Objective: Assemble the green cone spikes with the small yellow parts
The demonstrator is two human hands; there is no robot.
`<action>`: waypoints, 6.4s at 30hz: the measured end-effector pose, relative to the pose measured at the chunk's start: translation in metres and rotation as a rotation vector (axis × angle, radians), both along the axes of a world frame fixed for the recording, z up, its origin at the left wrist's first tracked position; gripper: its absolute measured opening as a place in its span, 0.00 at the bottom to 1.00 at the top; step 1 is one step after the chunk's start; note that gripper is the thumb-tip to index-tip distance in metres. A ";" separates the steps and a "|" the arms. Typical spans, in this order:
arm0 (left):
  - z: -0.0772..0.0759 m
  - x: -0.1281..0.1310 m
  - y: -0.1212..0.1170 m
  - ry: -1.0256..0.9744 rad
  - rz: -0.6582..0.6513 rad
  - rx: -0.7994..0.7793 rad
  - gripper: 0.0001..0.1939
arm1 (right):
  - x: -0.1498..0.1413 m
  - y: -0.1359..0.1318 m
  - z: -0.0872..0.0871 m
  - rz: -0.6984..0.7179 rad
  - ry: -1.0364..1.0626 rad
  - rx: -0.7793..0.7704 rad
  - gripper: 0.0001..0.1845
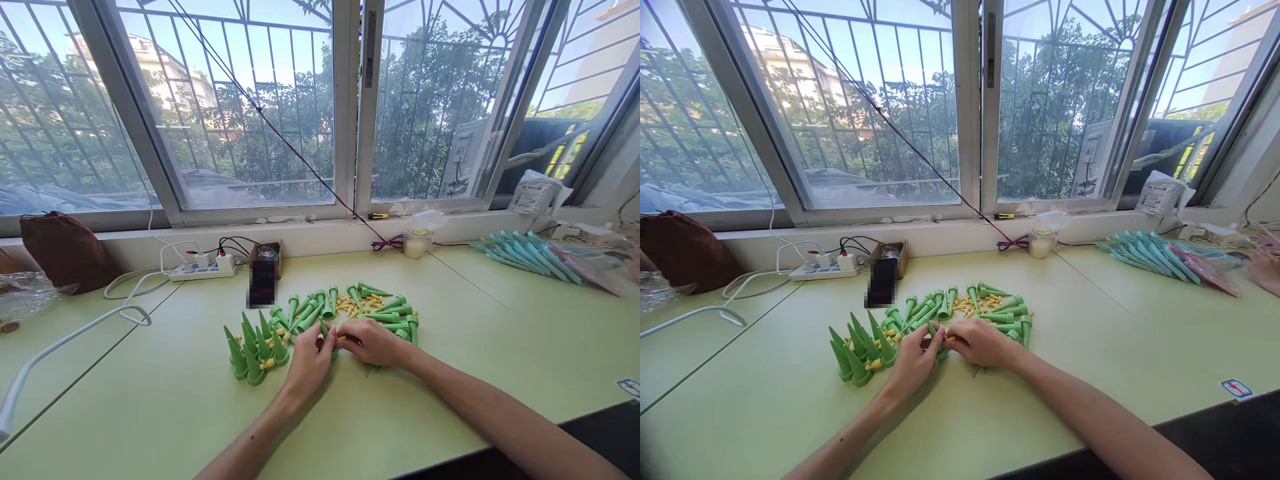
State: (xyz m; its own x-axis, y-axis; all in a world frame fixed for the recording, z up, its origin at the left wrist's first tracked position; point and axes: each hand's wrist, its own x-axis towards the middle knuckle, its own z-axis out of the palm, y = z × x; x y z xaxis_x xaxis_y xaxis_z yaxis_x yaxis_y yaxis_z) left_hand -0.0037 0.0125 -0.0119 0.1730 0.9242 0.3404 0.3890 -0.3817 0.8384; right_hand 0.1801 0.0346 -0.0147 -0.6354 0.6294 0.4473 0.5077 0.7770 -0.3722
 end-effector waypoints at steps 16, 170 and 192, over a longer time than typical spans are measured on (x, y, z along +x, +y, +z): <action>0.002 0.000 -0.002 0.009 -0.014 -0.009 0.16 | 0.001 0.003 -0.002 -0.005 -0.054 0.032 0.17; 0.000 -0.003 -0.001 0.309 -0.056 0.171 0.12 | 0.002 0.004 -0.002 0.062 -0.044 -0.012 0.08; 0.005 -0.003 -0.002 0.398 -0.133 0.186 0.13 | 0.002 0.005 0.000 0.038 -0.089 0.008 0.07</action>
State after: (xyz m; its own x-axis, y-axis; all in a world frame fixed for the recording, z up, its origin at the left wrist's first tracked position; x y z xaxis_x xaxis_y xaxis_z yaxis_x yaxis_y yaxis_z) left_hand -0.0071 0.0106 -0.0067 0.4366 0.8146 0.3818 0.6044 -0.5799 0.5463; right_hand 0.1823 0.0395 -0.0150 -0.6961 0.6009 0.3928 0.5089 0.7990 -0.3204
